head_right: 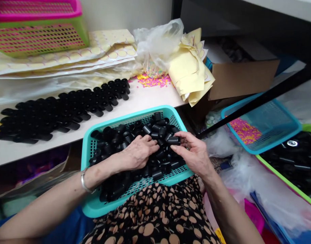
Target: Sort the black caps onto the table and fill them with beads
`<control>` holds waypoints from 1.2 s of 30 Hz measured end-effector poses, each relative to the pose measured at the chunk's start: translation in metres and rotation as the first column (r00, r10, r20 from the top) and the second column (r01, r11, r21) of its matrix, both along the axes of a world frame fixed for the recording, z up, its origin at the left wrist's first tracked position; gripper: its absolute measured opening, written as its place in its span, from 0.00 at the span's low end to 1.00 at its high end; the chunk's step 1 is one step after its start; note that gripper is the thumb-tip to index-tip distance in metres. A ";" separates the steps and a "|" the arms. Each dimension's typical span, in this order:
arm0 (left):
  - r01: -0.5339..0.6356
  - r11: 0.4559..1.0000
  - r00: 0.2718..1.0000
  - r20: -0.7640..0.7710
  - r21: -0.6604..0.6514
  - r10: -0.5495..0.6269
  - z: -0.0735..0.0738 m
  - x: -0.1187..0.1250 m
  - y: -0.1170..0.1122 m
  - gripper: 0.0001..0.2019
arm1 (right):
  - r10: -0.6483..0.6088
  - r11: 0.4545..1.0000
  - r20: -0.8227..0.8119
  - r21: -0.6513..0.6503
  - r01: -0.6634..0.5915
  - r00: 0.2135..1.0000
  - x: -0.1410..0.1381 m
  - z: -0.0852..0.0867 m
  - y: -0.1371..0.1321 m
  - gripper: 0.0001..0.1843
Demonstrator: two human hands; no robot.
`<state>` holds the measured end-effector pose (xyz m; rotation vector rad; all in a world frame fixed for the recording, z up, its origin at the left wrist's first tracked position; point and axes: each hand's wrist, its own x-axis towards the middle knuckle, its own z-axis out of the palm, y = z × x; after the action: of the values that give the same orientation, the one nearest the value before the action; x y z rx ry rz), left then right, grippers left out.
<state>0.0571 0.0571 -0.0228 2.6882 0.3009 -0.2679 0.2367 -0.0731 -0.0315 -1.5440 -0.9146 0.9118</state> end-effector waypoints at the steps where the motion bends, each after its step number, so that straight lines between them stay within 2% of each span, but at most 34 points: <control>1: 0.000 0.998 0.999 -0.032 0.058 0.002 0.000 0.002 0.000 0.18 | 0.016 1.000 0.001 -0.006 -0.016 1.000 -0.002 0.000 -0.001 0.18; 3: 0.027 0.996 0.998 -0.066 0.089 -0.021 0.002 0.003 0.001 0.17 | 0.038 0.999 0.038 -0.020 -0.037 0.999 -0.004 0.002 -0.001 0.17; 6: 0.089 0.996 0.989 -0.120 0.003 -0.088 0.008 -0.001 0.003 0.10 | 0.092 0.993 0.109 -0.084 -0.083 0.990 -0.006 0.009 0.000 0.14; 8: 0.077 0.996 0.972 -0.219 -0.041 -0.084 0.006 -0.002 0.005 0.11 | 0.152 0.981 0.156 -0.143 -0.130 0.976 -0.006 0.014 0.000 0.12; 9: 0.042 0.999 0.965 -0.260 -0.012 -0.044 0.002 -0.001 0.007 0.15 | 0.179 0.975 0.223 -0.167 -0.143 0.958 -0.007 0.017 0.001 0.13; 11: 0.003 0.999 0.953 -0.304 0.053 0.013 -0.009 0.004 0.008 0.24 | 0.252 0.956 0.402 -0.245 -0.162 0.880 -0.009 0.022 0.001 0.14; 14: -0.005 0.995 0.938 -0.344 0.098 0.039 -0.021 0.017 0.008 0.33 | 0.343 0.925 0.607 -0.351 -0.145 0.717 -0.017 0.030 0.000 0.16; 16: -0.026 0.995 0.925 -0.375 0.100 0.062 -0.023 0.025 0.006 0.34 | 0.393 0.904 0.651 -0.403 -0.144 0.650 -0.022 0.034 -0.001 0.19; 18: -0.063 0.994 0.916 -0.391 0.084 0.091 -0.020 0.030 0.003 0.33 | 0.467 0.870 0.623 -0.451 -0.199 0.627 -0.022 0.036 -0.001 0.20; 21: -0.088 0.995 0.935 -0.349 -0.039 0.069 -0.015 0.031 -0.001 0.32 | 0.544 0.830 0.539 -0.461 -0.315 0.644 -0.013 0.029 0.005 0.19; 23: -0.111 0.982 0.951 -0.302 -0.155 0.059 -0.015 0.028 0.000 0.31 | 0.533 0.832 0.446 -0.431 -0.350 0.719 -0.005 0.018 0.015 0.17; 25: -0.209 0.949 0.942 -0.309 -0.236 0.130 -0.017 0.024 0.002 0.32 | 0.483 0.847 0.282 -0.392 -0.360 0.829 0.000 0.004 0.028 0.15; 27: -0.366 0.887 0.901 -0.345 -0.283 0.262 -0.020 0.020 0.006 0.35 | 0.418 0.849 -0.012 -0.352 -0.395 0.909 0.001 -0.007 0.039 0.17; 28: -0.433 0.843 0.880 -0.354 -0.320 0.318 -0.020 0.018 0.008 0.36 | 0.376 0.848 -0.179 -0.330 -0.416 0.909 -0.001 -0.010 0.043 0.18; 29: -0.482 0.790 0.864 -0.354 -0.379 0.358 -0.021 0.016 0.009 0.36 | 0.330 0.848 -0.335 -0.305 -0.433 0.883 -0.003 -0.012 0.046 0.19; 31: -0.536 0.649 0.844 -0.348 -0.540 0.408 -0.019 0.013 0.012 0.32 | 0.258 0.858 -0.552 -0.246 -0.451 0.792 -0.007 -0.010 0.048 0.18; 34: -0.505 0.399 0.837 -0.321 -0.766 0.442 -0.013 0.006 0.018 0.27 | 0.252 0.893 -0.690 -0.104 -0.438 0.679 -0.011 -0.001 0.050 0.14; 36: -0.461 0.274 0.826 -0.295 -0.844 0.480 -0.008 -0.001 0.022 0.28 | 0.282 0.903 -0.746 -0.006 -0.430 0.603 -0.011 0.004 0.053 0.11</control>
<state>0.0562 0.0790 -0.0305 1.4008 0.7085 -0.1399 0.2255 -0.0206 -0.0270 -0.9652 -0.5413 1.7992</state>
